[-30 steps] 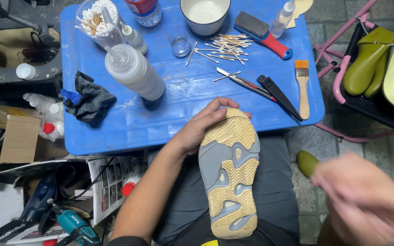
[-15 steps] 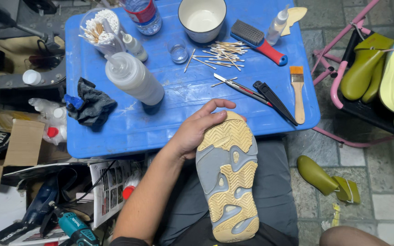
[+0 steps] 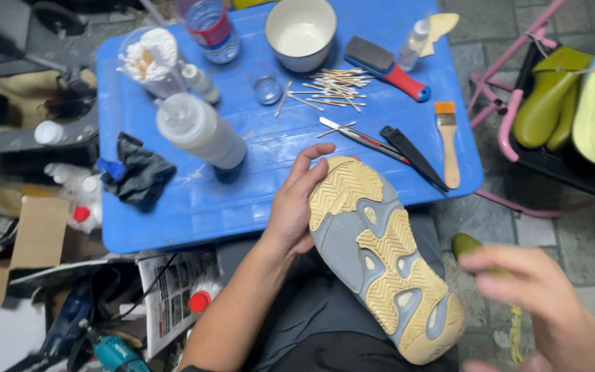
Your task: The person scrapes the sole of a sneaker with a black tool and wipes it with a cloth. They then pick up a pink and blue sneaker and use a utility knife to trim the rubber edge around the toe box. Finally, they use a wooden stick to apply a substance to the trimmed area.
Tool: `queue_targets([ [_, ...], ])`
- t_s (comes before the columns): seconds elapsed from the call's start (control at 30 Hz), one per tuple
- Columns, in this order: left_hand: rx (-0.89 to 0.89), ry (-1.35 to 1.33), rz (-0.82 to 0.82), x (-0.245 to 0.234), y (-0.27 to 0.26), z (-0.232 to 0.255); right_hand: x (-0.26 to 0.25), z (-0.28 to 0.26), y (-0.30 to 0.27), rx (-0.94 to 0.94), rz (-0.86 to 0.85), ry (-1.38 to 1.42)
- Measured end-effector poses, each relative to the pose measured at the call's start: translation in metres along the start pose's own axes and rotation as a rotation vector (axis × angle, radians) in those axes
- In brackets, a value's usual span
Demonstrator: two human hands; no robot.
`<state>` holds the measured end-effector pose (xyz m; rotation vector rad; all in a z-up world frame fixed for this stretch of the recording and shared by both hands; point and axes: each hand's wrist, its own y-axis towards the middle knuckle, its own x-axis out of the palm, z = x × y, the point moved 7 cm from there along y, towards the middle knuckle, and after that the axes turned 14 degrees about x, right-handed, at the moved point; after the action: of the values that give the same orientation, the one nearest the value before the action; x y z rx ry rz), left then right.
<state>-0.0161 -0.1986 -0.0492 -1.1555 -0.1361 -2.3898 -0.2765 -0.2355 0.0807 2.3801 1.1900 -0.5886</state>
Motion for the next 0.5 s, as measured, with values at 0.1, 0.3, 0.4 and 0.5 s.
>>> queue_targets([
  [0.1,0.021,-0.047,0.021,0.025,-0.005,-0.012,-0.003,0.045,-0.009,0.342,-0.035,-0.336],
  [0.3,0.019,-0.001,0.047,0.083,-0.002,-0.064,-0.030,0.077,-0.060,0.647,0.079,-0.357],
  [0.4,0.027,-0.007,-0.031,0.105,0.002,-0.104,-0.047,0.088,-0.078,0.818,0.144,-0.369],
  [0.5,-0.056,0.022,-0.072,0.114,0.005,-0.151,-0.068,0.103,-0.099,0.865,0.240,-0.340],
])
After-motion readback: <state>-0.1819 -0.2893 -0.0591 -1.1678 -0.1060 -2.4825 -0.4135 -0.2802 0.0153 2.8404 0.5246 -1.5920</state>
